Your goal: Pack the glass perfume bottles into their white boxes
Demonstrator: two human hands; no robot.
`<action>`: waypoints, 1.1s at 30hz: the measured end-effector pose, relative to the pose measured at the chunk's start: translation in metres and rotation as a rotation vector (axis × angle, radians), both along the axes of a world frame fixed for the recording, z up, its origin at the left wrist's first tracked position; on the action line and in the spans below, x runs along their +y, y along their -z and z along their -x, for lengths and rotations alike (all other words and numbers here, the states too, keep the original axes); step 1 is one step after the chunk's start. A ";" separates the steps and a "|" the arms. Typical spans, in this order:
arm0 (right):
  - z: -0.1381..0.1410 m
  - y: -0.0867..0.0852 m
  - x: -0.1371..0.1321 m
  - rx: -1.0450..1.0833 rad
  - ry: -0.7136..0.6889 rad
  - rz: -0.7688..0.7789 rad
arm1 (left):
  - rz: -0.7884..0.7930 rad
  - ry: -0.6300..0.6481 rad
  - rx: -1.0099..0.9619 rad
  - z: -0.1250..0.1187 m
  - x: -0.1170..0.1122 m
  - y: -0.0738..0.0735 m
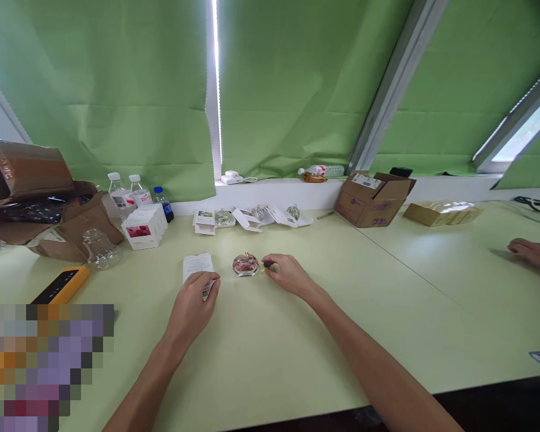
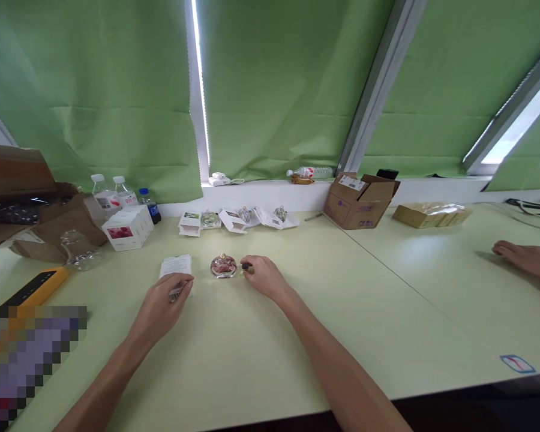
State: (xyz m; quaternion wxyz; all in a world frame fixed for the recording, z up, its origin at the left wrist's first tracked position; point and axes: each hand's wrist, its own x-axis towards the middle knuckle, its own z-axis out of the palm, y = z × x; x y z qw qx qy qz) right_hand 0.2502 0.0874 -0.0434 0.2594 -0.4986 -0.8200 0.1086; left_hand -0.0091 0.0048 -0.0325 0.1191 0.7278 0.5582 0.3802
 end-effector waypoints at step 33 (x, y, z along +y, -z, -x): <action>-0.002 -0.001 -0.002 -0.002 0.002 -0.002 | -0.001 -0.004 0.005 0.000 0.000 0.001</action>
